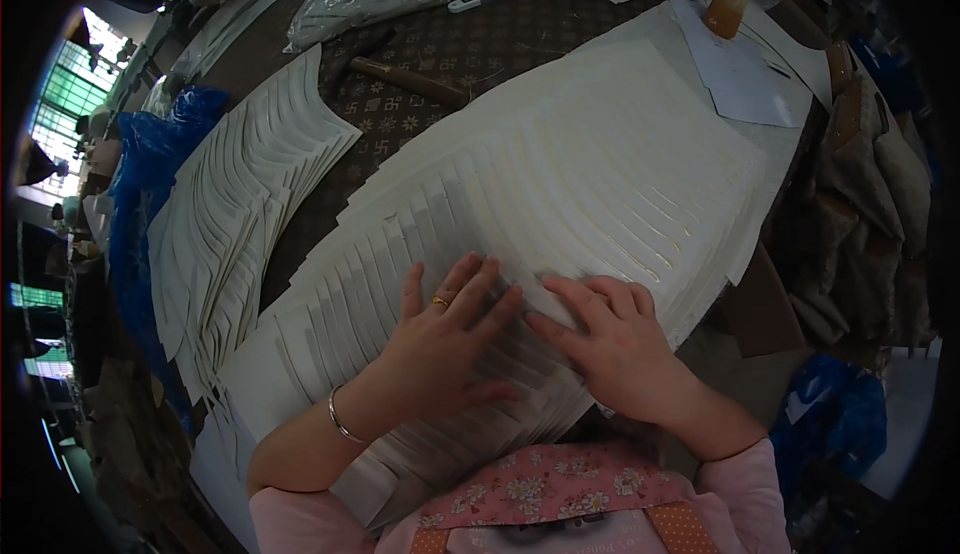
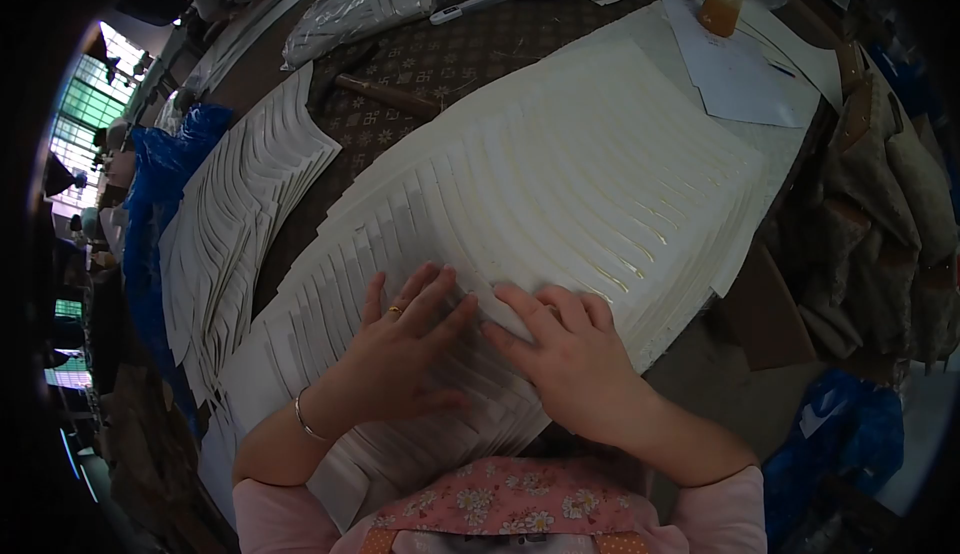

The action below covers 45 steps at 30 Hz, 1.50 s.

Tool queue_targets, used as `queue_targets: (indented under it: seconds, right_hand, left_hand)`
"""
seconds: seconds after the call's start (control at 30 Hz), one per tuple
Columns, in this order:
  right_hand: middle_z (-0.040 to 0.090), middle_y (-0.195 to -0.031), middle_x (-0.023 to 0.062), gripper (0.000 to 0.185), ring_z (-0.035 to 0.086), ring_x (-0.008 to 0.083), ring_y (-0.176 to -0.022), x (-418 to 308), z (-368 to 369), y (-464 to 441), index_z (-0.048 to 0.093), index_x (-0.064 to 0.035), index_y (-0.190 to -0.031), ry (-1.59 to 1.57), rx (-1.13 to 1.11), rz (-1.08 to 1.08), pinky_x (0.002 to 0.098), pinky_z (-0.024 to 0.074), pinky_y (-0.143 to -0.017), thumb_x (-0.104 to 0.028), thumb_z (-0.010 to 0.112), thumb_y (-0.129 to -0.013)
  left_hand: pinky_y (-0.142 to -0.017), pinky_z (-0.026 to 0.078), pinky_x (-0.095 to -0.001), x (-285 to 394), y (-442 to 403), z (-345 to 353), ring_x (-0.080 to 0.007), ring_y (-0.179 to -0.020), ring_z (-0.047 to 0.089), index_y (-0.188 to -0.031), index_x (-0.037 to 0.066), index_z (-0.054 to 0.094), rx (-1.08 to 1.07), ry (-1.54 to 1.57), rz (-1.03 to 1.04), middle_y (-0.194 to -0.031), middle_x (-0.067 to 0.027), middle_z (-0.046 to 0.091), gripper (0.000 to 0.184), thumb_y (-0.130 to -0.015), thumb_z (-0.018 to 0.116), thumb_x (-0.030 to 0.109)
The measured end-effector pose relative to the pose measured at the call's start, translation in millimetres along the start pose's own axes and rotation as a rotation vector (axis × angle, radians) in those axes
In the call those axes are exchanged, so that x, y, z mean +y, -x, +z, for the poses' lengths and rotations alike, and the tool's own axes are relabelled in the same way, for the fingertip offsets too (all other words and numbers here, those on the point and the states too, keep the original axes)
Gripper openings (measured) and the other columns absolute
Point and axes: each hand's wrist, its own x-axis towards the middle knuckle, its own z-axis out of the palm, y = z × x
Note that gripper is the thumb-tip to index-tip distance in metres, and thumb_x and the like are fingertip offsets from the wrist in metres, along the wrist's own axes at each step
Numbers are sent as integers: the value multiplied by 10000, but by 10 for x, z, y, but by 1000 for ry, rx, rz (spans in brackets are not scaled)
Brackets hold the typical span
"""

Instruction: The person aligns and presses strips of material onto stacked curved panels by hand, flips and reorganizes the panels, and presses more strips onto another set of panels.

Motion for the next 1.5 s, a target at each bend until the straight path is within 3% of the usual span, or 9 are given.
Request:
queue_targets:
  seconds: [0.23, 0.6, 0.77, 0.87, 0.97, 1.17, 1.27, 1.33, 1.5]
  right_hand:
    - [436, -1486, 74, 524, 394, 321, -1318, 18, -84, -96, 602, -121, -1300, 65, -70, -63, 470, 301, -1061, -73, 624, -779]
    - [440, -1484, 61, 490, 393, 297, -1334, 4, -58, -59, 611, -130, -1291, 194, -59, -100, 478, 278, -1085, -111, 609, -802]
    - [423, -1494, 69, 469, 374, 300, -1351, -29, -71, -86, 612, -96, -1279, 197, -77, -114, 486, 275, -1093, -105, 594, -810]
    - [417, -1495, 76, 456, 361, 306, -1363, -57, -87, -126, 613, -75, -1268, 220, -109, -135, 491, 274, -1096, -96, 583, -814]
    - [432, -1473, 83, 434, 355, 312, -1368, -57, -126, -198, 624, -70, -1241, 180, -106, -132, 495, 274, -1094, -77, 580, -809]
    - [501, -1367, 85, 283, 408, 317, -1320, 114, -113, -553, 678, -55, -1041, 21, -83, -133, 479, 326, -1057, -105, 678, -763]
    - [539, -1263, 74, 226, 464, 296, -1233, 175, 134, -836, 673, -64, -939, -18, 110, -130, 453, 362, -1021, -165, 738, -747]
    - [546, -1175, 76, 300, 489, 276, -1156, 159, 183, -987, 646, -69, -952, 47, 156, -49, 439, 381, -991, -228, 778, -734]
    - [535, -1139, 88, 460, 486, 269, -1138, 130, 184, -1060, 606, -62, -1031, 122, 159, -34, 443, 361, -999, -300, 816, -698]
  left_hand:
    - [-1121, 120, -696, -79, 39, 67, -367, -1486, 234, -1531, 185, 352, 27, -26, 28, -1609, -155, 227, 957, -757, 719, 612]
    - [-1125, 89, -700, -103, 49, 56, -305, -1491, 236, -1500, 214, 410, 35, -41, 8, -1599, -90, 286, 886, -774, 685, 640]
    - [-1138, 105, -665, -249, -11, 29, -290, -1489, 247, -1471, 171, 455, 153, -194, -68, -1554, -5, 386, 779, -840, 654, 582]
    - [-1152, 110, -641, -374, -94, -21, -294, -1494, 238, -1461, 140, 460, 200, -214, -95, -1535, -2, 418, 715, -888, 623, 536]
    - [-1157, 134, -627, -453, -197, -64, -313, -1492, 243, -1439, 156, 485, 240, -162, -126, -1511, -27, 456, 627, -909, 640, 453]
    - [-1147, 184, -625, -593, -295, -111, -346, -1473, 286, -1354, 184, 571, 256, -16, -104, -1485, -52, 493, 474, -899, 677, 260]
    - [-1148, 184, -625, -601, -277, -121, -344, -1475, 285, -1345, 186, 588, 250, 13, -84, -1495, -52, 482, 465, -891, 676, 234]
    - [-1151, 180, -622, -619, -263, -115, -341, -1475, 285, -1350, 193, 586, 244, 18, -80, -1497, -52, 480, 474, -886, 678, 222]
    - [-1161, 166, -611, -631, -248, -118, -329, -1478, 284, -1363, 224, 584, 222, 12, -69, -1510, -48, 465, 489, -884, 679, 216]
